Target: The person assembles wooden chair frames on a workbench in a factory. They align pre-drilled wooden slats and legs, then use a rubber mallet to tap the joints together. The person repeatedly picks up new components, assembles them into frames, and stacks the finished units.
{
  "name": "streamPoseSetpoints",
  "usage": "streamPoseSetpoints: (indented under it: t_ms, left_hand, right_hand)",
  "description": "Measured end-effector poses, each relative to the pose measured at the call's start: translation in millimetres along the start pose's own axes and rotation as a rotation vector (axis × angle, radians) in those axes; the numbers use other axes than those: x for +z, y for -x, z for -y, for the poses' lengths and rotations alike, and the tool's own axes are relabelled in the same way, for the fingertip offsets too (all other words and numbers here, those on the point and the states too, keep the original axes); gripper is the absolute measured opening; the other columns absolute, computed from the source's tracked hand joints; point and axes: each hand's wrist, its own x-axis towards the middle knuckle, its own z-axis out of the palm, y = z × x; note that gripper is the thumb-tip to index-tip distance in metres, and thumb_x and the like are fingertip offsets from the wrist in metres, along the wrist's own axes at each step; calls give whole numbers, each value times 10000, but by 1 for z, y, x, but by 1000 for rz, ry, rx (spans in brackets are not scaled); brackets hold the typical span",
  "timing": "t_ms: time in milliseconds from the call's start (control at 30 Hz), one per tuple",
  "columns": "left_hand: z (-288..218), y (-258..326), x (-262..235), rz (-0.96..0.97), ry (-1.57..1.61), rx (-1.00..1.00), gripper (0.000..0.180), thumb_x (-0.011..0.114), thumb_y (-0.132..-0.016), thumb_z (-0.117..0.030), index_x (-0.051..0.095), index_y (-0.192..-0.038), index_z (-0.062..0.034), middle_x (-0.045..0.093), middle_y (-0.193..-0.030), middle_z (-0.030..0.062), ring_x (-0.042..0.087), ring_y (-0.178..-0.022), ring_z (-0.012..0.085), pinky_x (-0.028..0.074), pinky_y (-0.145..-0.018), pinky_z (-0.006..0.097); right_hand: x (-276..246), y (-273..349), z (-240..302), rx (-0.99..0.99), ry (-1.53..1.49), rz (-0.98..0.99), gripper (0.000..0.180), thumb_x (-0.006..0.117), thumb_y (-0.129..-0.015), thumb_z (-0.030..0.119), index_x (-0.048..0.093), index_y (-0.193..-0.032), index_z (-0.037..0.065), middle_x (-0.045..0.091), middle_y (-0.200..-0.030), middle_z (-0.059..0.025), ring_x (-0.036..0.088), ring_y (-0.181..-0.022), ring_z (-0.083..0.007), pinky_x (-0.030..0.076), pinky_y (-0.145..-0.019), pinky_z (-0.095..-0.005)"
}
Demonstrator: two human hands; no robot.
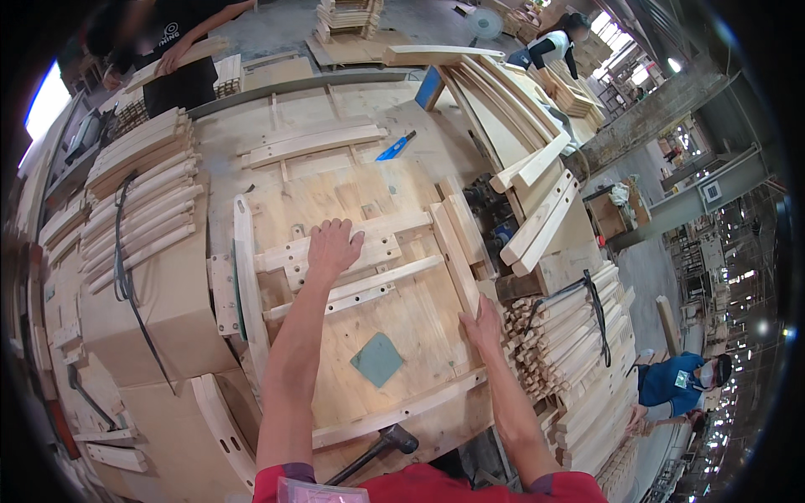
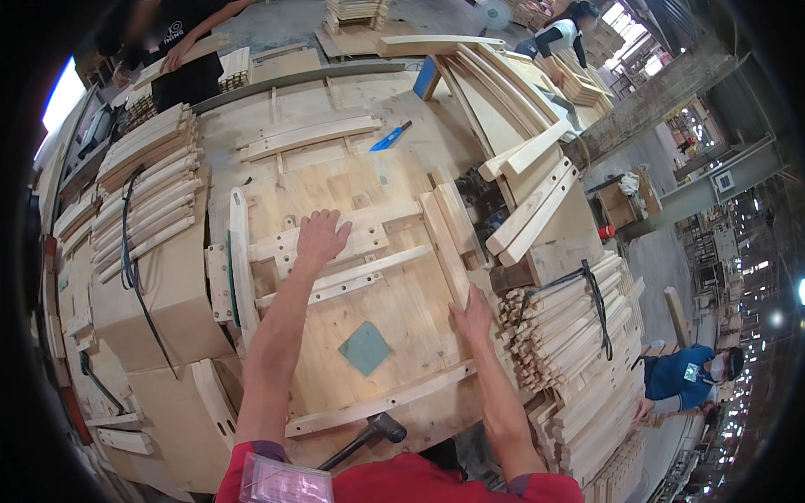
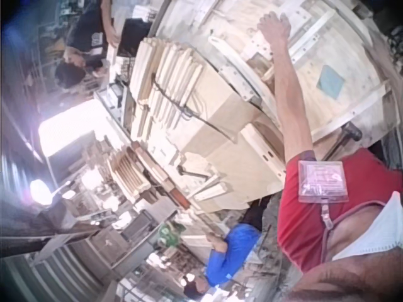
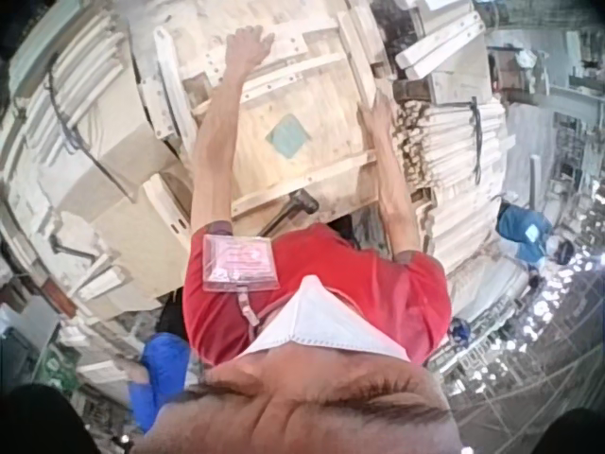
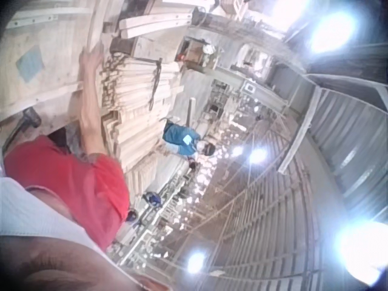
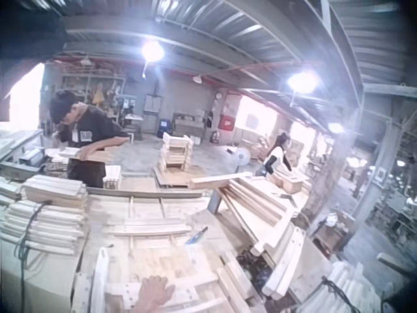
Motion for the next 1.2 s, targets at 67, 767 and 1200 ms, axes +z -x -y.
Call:
streamPoseSetpoints:
  t_ms: [67, 767, 1200]
  left_hand:
    - [-1, 0, -1, 45, 18, -6, 377, 568, -984, -402, 672, -1094, -57, 679, -1078, 147, 605, -1074, 323, 418, -948, 476]
    - [-65, 15, 36, -96, 58, 396, 547, 616, -938, -507, 682, -1240, -55, 511, -1469, 159, 392, -1448, 308, 170, -1206, 680]
    - [-108, 21, 75, 98, -82, 458, 350, 694, -899, -355, 736, -1046, -40, 663, -1082, 99, 549, -1249, 278, 120, -1201, 734]
  right_hand:
    - [-2, 1, 1, 24, 26, 15, 701, 800, -796, 254, 525, -1355, -67, 631, -1204, -267, 601, -1143, -452, 486, -968, -500]
    - [0, 8, 12, 62, 16, 20, 673, 757, -837, 256, 512, -1387, -46, 625, -1197, -254, 601, -1143, -435, 488, -976, -486]
    - [3, 6, 14, 65, 1, 10, 683, 774, -830, 272, 521, -1377, -49, 617, -1232, -271, 590, -1178, -448, 481, -998, -487]
